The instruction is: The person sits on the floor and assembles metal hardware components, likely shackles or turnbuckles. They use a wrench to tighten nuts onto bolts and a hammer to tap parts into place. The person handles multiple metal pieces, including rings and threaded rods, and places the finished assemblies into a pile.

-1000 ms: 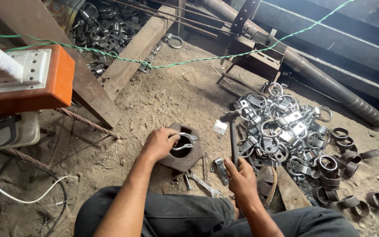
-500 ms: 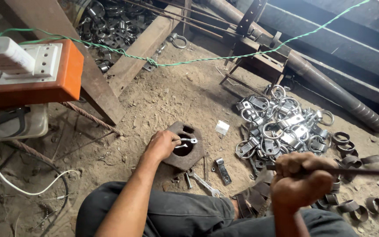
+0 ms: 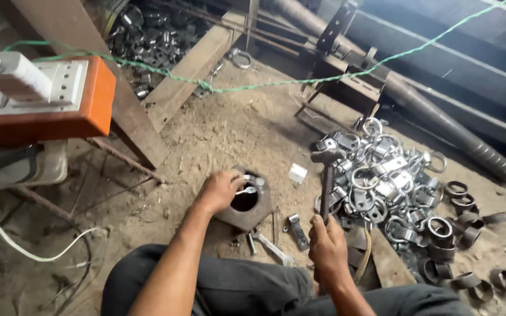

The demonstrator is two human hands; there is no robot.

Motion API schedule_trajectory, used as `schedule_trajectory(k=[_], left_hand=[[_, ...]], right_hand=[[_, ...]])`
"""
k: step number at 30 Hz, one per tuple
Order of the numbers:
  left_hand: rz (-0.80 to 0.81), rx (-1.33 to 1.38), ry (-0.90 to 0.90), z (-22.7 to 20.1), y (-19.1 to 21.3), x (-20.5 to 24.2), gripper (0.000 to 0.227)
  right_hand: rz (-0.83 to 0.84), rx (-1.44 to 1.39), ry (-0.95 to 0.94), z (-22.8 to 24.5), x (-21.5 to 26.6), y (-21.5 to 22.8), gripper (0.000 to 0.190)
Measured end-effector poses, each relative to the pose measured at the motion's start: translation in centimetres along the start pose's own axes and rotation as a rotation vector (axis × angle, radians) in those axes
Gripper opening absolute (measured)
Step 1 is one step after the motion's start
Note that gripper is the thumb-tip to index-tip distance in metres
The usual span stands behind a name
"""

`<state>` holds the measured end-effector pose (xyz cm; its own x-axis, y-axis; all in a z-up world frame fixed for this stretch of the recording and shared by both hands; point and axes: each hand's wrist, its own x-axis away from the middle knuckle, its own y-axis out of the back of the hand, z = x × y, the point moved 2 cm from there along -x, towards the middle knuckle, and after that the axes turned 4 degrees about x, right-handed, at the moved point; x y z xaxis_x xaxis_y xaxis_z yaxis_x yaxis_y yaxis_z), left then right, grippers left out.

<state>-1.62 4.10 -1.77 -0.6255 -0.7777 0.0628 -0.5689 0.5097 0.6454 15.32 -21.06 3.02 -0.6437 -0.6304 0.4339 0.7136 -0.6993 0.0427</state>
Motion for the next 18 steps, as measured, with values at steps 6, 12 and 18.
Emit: schedule_trajectory(k=[6, 12, 18], left_hand=[[-0.009, 0.870, 0.107, 0.5, -0.1, -1.0, 0.023], [0.105, 1.137, 0.190, 0.8, -1.0, -1.0, 0.024], [0.195, 1.044, 0.189, -0.3, -1.5, -0.6, 0.024]], right_hand=[[0.004, 0.411, 0.023, -0.9, -2.1, 1.3, 0.028], [-0.232, 1.141, 0.048, -0.8, -2.8, 4.2, 0.032], [-0.194, 1.559, 0.269, -2.9, -3.5, 2.2, 0.053]])
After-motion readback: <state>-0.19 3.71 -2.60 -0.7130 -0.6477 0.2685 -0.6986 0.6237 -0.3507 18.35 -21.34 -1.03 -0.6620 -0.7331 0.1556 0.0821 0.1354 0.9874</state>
